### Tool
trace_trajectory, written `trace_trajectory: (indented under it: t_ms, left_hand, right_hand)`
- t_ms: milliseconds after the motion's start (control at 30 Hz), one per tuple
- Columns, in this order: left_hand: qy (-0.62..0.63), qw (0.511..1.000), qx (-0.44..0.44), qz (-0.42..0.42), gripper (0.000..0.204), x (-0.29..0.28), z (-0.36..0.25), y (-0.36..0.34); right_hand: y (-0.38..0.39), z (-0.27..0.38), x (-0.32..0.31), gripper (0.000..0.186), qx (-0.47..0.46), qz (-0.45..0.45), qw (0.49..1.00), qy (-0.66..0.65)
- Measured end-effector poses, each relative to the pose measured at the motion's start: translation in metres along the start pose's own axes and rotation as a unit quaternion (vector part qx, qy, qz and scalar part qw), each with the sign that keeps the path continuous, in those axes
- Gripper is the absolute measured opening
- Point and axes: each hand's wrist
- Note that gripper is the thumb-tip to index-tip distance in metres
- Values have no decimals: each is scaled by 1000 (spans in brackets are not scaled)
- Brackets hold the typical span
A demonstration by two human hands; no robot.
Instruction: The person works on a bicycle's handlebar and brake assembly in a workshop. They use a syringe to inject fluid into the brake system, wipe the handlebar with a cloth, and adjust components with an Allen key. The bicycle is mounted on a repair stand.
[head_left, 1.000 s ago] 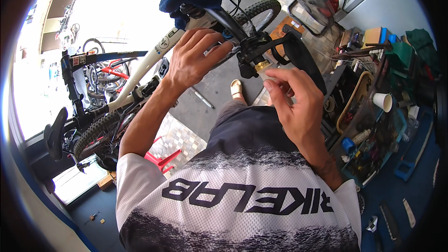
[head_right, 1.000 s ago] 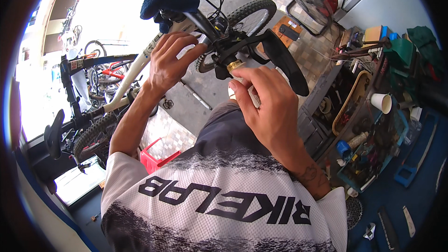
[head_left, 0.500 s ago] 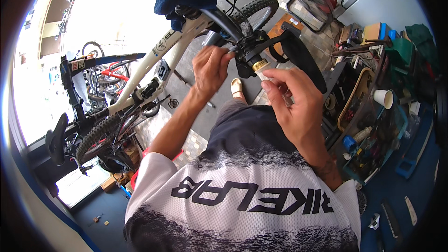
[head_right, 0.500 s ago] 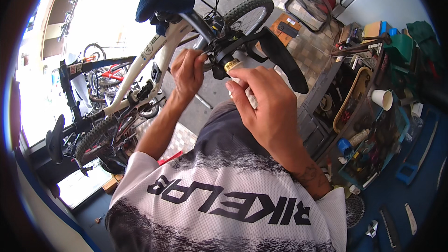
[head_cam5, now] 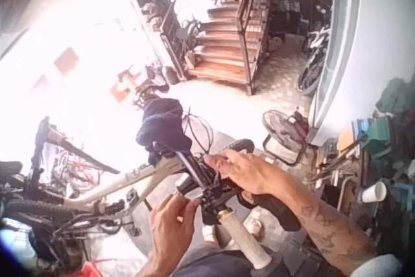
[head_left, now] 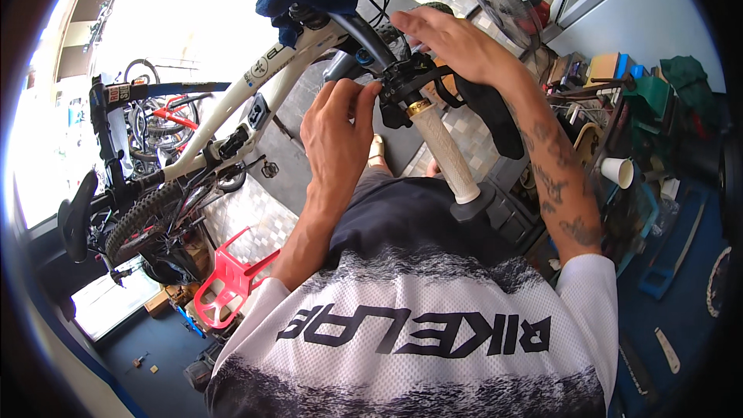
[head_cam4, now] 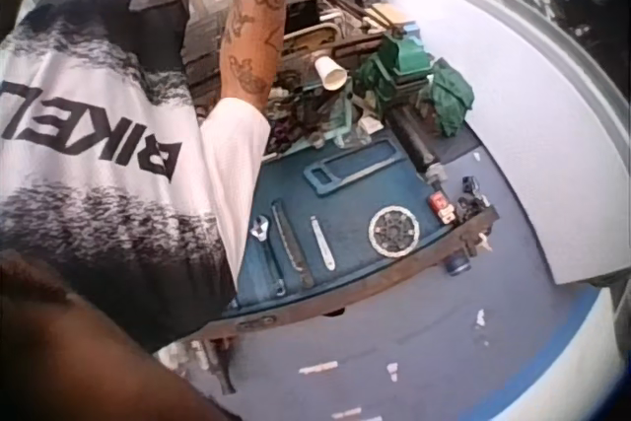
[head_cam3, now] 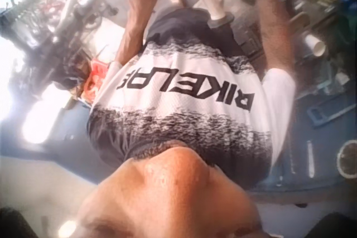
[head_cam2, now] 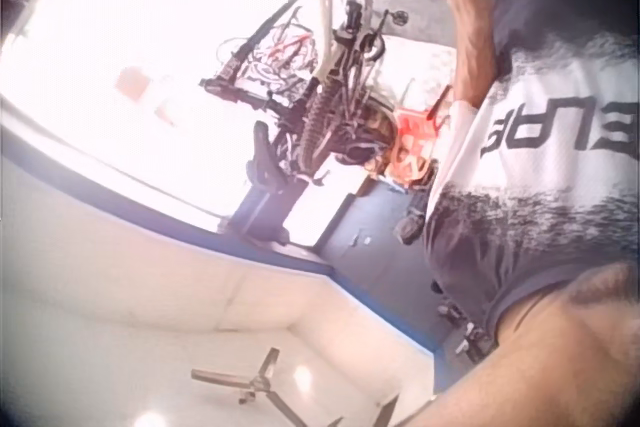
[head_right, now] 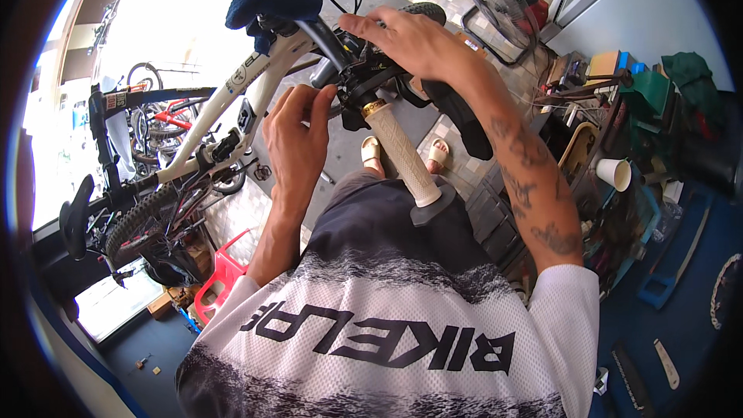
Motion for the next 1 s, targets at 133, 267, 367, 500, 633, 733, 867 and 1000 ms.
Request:
trace_trajectory:
  t_ms: [133,267,367,500,633,733,867,1000]
  left_hand:
    - [63,997,-52,0,24,2,-5,1]
    - [97,990,-97,20,26,4,-12,0]
    - [258,950,-167,59,26,2,-13,-3]
    - [334,918,-195,93,27,-1,-10,-9]
    - [364,903,-198,112,27,-3,-8,-12]
    - [378,897,-194,126,26,-7,-7,-10]
    - [384,891,-183,161,24,-13,-6,-7]
    - [329,919,-147,160,20,-14,-1,-6]
  right_hand:
    - [-26,-2,8,112,52,88,993,59]
    - [-29,1,16,115,46,56,996,54]
    - [-27,2,20,113,49,26,995,78]
    - [-24,3,23,122,-10,-68,993,98]
    - [-21,5,19,120,19,-36,993,114]
    - [-21,6,17,119,17,-29,993,115]
    - [-23,5,19,119,19,-34,993,114]
    - [-24,4,20,117,10,-46,992,114]
Point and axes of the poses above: each hand's wrist, its own y-axis away from the middle knuckle, its own x-axis out of the palm, z = x × y, and after that the axes turned 12 degrees about z, right-handed
